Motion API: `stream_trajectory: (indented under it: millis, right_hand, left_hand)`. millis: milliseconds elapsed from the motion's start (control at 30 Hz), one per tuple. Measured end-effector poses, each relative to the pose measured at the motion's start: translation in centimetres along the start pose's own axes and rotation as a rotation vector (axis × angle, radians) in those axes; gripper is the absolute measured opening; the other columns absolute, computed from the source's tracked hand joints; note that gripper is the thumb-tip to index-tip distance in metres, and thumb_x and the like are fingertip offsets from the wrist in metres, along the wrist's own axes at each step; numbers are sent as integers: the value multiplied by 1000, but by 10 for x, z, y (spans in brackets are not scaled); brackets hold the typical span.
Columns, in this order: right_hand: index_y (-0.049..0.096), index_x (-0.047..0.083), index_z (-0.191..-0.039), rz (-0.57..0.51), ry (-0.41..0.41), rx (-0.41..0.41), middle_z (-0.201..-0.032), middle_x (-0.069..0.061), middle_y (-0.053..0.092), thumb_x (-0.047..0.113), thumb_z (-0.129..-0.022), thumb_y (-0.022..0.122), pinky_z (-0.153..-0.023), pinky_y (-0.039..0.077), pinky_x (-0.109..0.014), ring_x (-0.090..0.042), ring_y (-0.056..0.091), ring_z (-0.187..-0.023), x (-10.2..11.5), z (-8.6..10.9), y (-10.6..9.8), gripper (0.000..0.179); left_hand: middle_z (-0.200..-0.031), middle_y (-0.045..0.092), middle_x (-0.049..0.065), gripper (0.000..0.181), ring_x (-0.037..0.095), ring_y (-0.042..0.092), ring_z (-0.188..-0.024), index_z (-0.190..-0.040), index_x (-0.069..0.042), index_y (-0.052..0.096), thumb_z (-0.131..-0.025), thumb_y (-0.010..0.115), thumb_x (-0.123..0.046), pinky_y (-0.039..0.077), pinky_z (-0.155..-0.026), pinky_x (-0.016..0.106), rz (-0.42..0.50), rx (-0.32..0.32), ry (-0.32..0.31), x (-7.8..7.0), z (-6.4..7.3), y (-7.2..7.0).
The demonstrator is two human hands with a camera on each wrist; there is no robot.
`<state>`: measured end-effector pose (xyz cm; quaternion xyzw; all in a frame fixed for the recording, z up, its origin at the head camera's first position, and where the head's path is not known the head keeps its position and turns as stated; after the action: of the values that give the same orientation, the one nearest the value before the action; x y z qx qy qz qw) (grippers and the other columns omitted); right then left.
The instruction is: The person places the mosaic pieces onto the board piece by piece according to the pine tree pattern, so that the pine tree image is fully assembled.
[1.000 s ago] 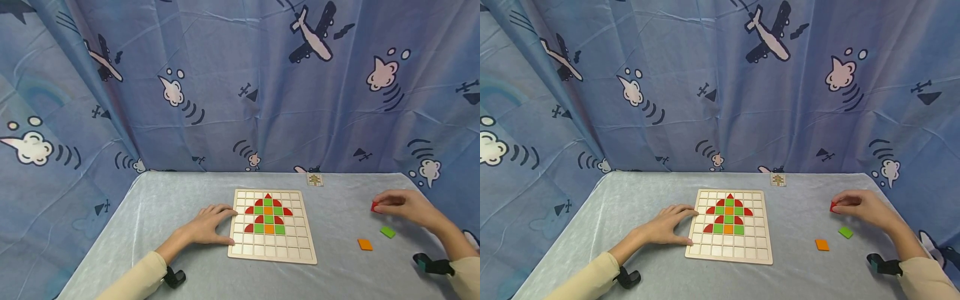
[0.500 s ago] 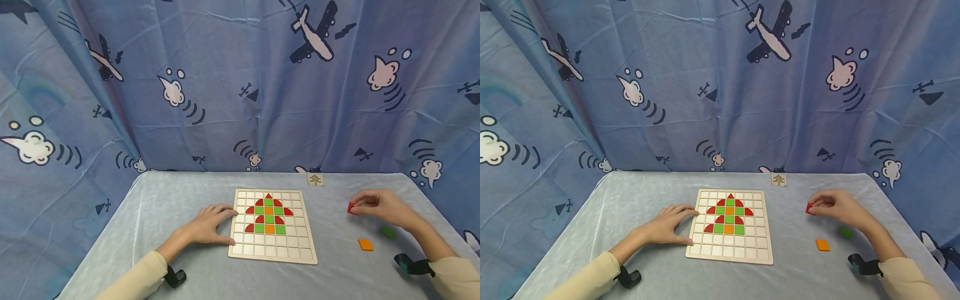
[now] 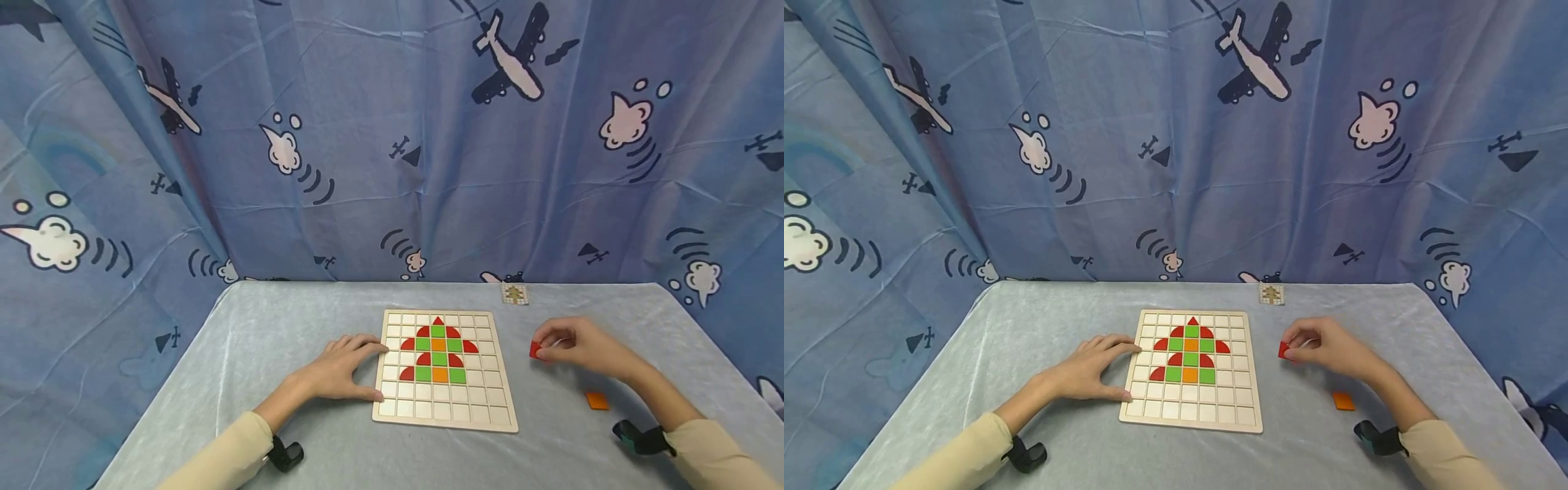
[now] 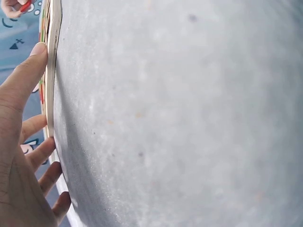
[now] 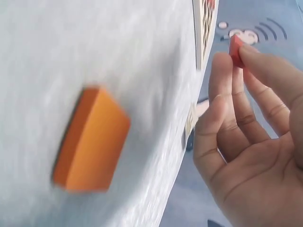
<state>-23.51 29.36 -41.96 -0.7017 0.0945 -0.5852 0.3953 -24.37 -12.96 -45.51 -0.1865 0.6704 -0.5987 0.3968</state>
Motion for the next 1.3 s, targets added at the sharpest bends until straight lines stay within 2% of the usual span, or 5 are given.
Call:
stream_trajectory:
  millis: [167,367,600,800,1300]
  right_hand:
    - [67,6,-105,-68,-38,58,-95,-9,73,18,-89,73,-69,56,-24,-10,68,-80,9,-5,11,21]
    - [68,5,-104,-115,-63,82,-96,-11,73,17,-90,72,-70,57,-27,-11,69,-79,19,-10,24,19]
    - [70,7,-102,-105,-108,84,-91,-8,75,19,-88,74,-64,53,-25,-9,67,-76,32,-19,41,18]
    - [70,8,-100,-92,-56,96,-87,-7,73,18,-87,75,-62,51,-22,-8,65,-73,40,-26,55,18]
    - [71,9,-96,0,-62,112,-83,-2,70,14,-85,76,-64,49,-21,-5,58,-72,50,-39,78,13]
  left_hand:
    - [-154,39,-6,84,22,38,-141,-147,-35,41,-77,66,-74,35,-108,50,-6,5,-11,1,0,1]
    - [-154,39,-6,84,22,38,-140,-147,-36,42,-76,66,-74,35,-107,50,-4,1,-9,1,-1,1]
    - [-153,40,-6,84,22,39,-139,-147,-36,42,-76,66,-75,35,-106,50,-6,-3,-3,2,0,1]
    - [-152,41,-4,84,23,40,-139,-146,-34,43,-76,66,-74,36,-105,52,11,-14,5,1,0,1]
    - [-153,41,-4,84,24,39,-140,-147,-33,43,-77,66,-74,36,-105,51,7,-5,5,1,0,1]
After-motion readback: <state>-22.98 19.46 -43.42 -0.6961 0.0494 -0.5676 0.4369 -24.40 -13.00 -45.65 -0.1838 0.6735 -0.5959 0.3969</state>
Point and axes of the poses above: each hand's wrist, its own z-axis away from the middle knuckle, its own y-axis out of the palm, x = y × z, the point moved 4 cm from there along -z, towards the middle knuckle
